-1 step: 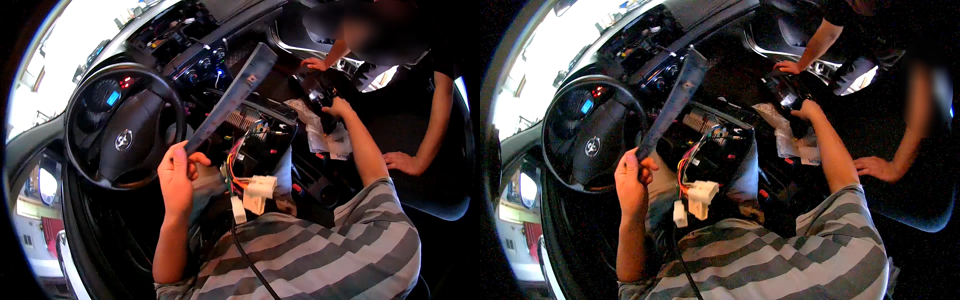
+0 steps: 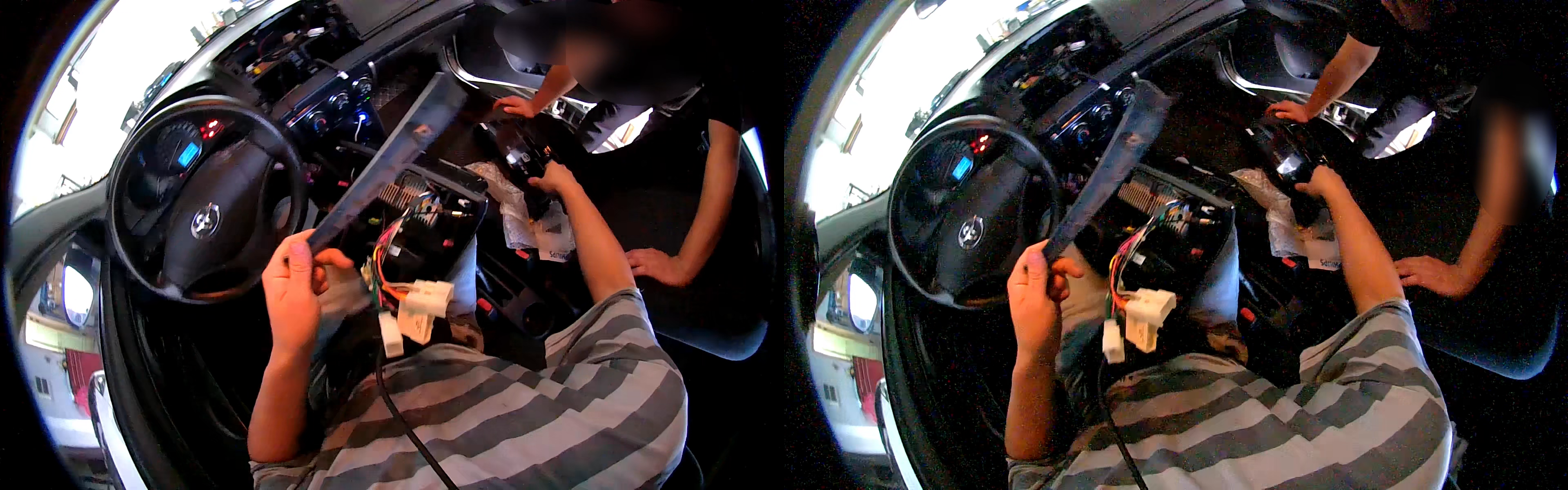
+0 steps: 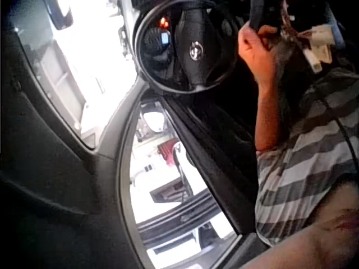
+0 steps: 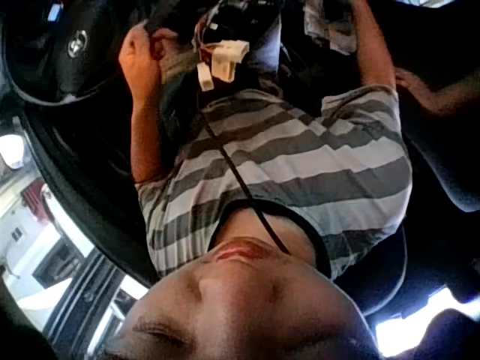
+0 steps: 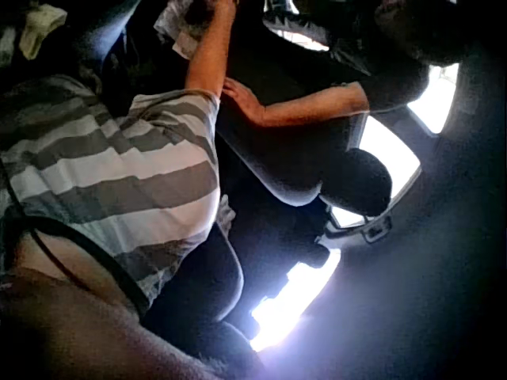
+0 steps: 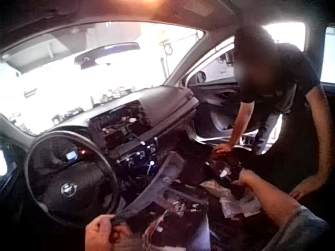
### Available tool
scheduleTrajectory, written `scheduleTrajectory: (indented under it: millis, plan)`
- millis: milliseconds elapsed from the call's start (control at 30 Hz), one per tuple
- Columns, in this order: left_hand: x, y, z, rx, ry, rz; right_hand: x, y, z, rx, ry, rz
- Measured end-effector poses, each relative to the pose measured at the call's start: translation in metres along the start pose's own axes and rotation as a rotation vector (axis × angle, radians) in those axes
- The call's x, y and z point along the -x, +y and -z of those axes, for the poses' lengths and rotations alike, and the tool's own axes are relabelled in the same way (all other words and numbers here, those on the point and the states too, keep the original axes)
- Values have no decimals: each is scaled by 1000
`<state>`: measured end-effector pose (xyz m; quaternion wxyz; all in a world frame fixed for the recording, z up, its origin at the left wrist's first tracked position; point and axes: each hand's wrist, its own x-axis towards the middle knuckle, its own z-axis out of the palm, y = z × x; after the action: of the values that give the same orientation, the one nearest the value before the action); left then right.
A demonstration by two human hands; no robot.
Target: The person assembles and installs a car head unit and dashboard trim. They connect wiring harnesses to the back of the electronic unit, use a screwdriver to secure components, and fit silver trim pieces onto the black plastic housing while seated inside the vehicle.
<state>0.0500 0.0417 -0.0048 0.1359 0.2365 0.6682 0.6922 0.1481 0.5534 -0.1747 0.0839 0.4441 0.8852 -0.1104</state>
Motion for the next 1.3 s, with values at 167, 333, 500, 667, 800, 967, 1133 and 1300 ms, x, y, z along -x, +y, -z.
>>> scheduleTrajectory:
  millis: [167, 333, 500, 667, 800, 967, 1133, 1300]
  plan:
    - [58, 19, -24, -156, -328, -317, -21, 15, -13, 46, -78, -76]
    - [105, 57, -22, -470, -739, -209, -16, 39, -31, 83, -59, -127]
    - [127, 103, 29, -460, -585, 285, -9, 42, -45, -148, 50, -306]
    - [136, 91, 50, -121, -230, 216, -16, 84, -67, -188, 52, -409]
    - [102, 76, 78, -217, 2, 107, -13, 74, -69, -184, 177, -374]
    - [65, 50, 97, -159, 324, 262, -96, 77, -72, -454, 256, 30]
    - [53, 22, 115, 33, 365, 182, -121, 34, -37, -314, 32, -62]
    - [43, 4, 113, 210, 254, 151, -121, 39, -46, -168, 641, -317]
